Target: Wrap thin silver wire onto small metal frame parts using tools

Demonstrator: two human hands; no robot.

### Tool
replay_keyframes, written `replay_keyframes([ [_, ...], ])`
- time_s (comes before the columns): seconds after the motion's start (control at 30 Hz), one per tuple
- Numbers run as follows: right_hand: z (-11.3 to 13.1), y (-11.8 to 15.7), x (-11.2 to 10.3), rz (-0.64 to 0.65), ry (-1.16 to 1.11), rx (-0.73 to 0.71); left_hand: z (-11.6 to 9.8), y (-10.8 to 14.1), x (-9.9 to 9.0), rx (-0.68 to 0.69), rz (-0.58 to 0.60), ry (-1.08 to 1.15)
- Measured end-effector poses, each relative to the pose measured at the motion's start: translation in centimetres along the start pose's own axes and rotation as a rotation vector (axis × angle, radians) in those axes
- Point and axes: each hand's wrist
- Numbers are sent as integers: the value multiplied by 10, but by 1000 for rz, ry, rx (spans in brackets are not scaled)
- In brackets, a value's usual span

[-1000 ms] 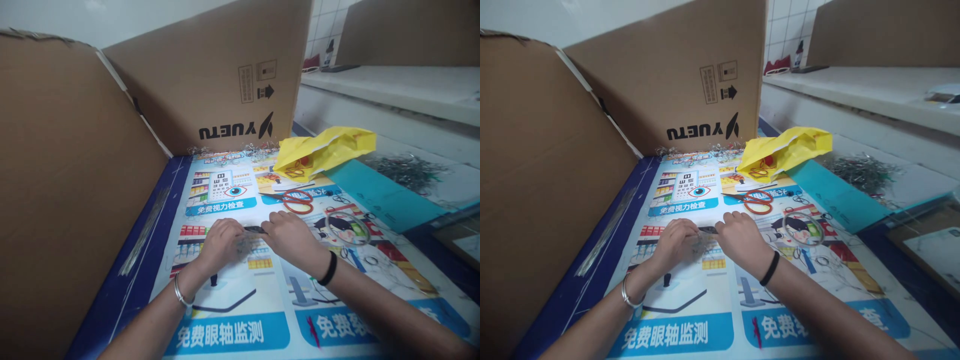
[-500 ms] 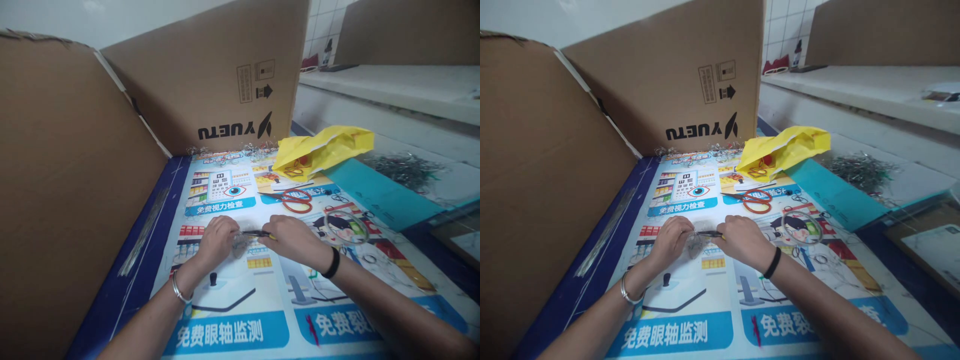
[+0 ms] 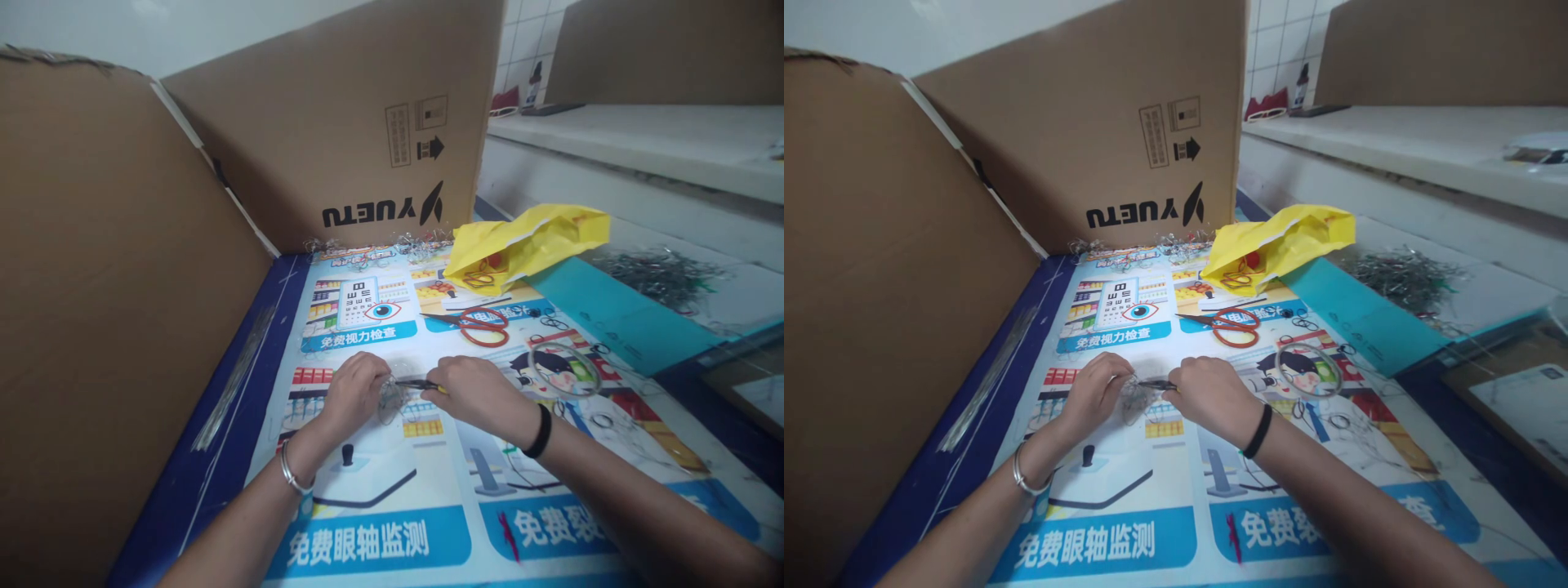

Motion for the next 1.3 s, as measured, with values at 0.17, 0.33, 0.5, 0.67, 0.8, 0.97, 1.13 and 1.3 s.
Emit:
replay_keyframes([
  [0.17,1,1,0,-60,32,-5,1,0,-2,19,23,21],
  [0.33,3,1,-3,-95,30,2,-1,-5,-8,79,142,53],
  [0.5,4,1,-3,-117,43,-4,-3,-8,-10,30,144,64],
  [0.67,6,1,-1,-119,48,-10,-1,-7,-11,-7,171,87],
  [0.8,5,1,-1,-112,43,-13,0,-6,-13,-28,193,97],
  [0.97,6,2,-2,-83,34,-15,2,-5,-14,-35,189,132],
  [1.13,6,2,-2,-52,16,-3,5,-4,-14,-50,186,157],
  [1.3,5,2,-2,-68,9,-5,7,-3,-15,-90,192,190],
])
Point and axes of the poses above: each hand's wrist, its own y-axis away from the middle knuckle, its own x-axis out of the palm, z = x × y, and after that the axes turned 8 degrees about y, right-handed
